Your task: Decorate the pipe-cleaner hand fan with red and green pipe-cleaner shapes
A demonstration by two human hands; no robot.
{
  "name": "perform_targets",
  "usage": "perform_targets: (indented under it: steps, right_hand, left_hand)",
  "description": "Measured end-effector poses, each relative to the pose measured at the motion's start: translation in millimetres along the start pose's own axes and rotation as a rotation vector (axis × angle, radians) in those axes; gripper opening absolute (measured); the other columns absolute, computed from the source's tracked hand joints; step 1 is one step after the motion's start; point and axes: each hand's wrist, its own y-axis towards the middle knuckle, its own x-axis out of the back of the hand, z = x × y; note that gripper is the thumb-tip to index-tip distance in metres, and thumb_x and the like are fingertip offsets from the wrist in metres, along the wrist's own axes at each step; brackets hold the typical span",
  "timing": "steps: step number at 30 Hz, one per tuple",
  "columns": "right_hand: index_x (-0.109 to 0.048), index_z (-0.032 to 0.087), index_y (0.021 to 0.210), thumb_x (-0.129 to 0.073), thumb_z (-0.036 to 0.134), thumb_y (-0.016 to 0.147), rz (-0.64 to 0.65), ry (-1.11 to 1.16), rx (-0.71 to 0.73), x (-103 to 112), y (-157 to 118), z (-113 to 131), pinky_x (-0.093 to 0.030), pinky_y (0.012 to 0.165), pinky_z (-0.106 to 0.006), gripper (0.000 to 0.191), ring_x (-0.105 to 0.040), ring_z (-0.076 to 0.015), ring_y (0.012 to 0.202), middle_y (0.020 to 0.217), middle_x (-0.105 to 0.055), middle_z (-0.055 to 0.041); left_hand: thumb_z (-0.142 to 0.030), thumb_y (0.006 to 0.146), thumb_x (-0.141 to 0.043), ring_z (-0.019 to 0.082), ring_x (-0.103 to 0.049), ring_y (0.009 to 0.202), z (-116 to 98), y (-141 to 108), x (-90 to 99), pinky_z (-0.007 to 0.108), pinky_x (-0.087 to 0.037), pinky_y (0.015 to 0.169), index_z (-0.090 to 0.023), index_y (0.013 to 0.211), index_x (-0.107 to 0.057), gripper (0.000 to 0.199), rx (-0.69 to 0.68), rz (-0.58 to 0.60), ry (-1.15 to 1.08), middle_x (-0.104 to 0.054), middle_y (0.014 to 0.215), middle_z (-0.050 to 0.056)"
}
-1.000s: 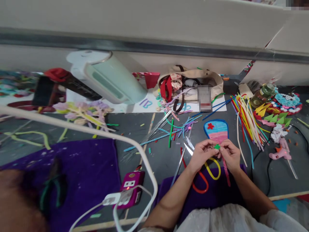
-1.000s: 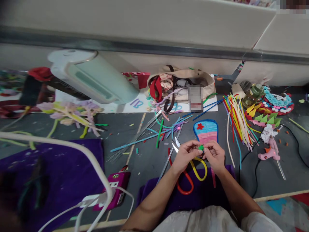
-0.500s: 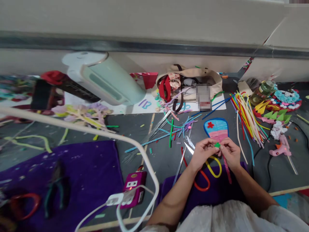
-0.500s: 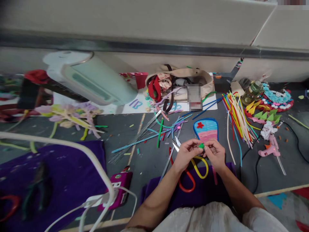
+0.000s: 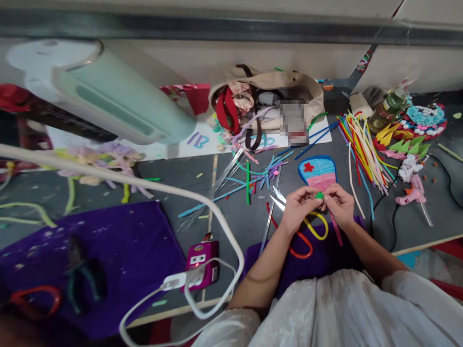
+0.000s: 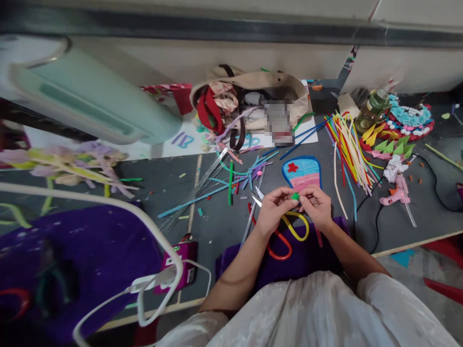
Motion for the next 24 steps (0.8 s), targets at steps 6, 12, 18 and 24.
perform_targets:
  steps: [6,12,18,24]
  right_hand:
    - [-0.066,0.019,0.082,-0.071,0.036,0.082,0.001,-0.014,0.000,1.3,-0.5,0.0,-0.054,0.045,-0.021,0.018,-0.060,-0.0069,0.048,0.081,-0.061,0.0018]
    - [-0.066,0.019,0.083,-0.072,0.037,0.082,-0.008,-0.023,-0.003,1.8,-1.1,-2.2,-0.053,0.045,-0.022,0.018,-0.060,-0.0071,0.048,0.081,-0.062,0.0013]
    - [-0.069,0.021,0.088,-0.072,0.035,0.083,-0.005,-0.009,0.005,2.4,-2.2,-5.5,-0.054,0.046,-0.023,0.015,-0.061,-0.0075,0.049,0.085,-0.063,-0.0004]
    - [-0.068,0.023,0.098,-0.069,0.033,0.086,-0.004,0.034,0.018,2.3,-2.2,-5.7,-0.052,0.046,-0.023,0.016,-0.059,-0.0081,0.048,0.080,-0.063,0.0011]
  left_hand:
    - [-0.028,0.059,-0.089,0.009,-0.059,0.062,0.1,-0.2,-0.3,0.021,-0.049,0.062,-0.014,0.085,-0.071,0.034,-0.017,0.030,-0.018,-0.066,0.067,-0.001]
    - [-0.028,0.059,-0.089,0.009,-0.058,0.062,1.4,-0.1,0.3,0.021,-0.048,0.062,-0.014,0.086,-0.071,0.035,-0.012,0.020,-0.014,-0.065,0.066,-0.001]
    - [-0.031,0.062,-0.088,0.010,-0.060,0.060,5.2,2.0,3.2,0.023,-0.049,0.061,-0.016,0.089,-0.070,0.035,-0.071,0.063,-0.014,-0.066,0.067,-0.001]
    - [-0.030,0.066,-0.086,0.010,-0.059,0.063,7.5,2.9,5.3,0.022,-0.049,0.062,-0.017,0.091,-0.071,0.032,-0.132,0.031,0.036,-0.064,0.071,-0.001]
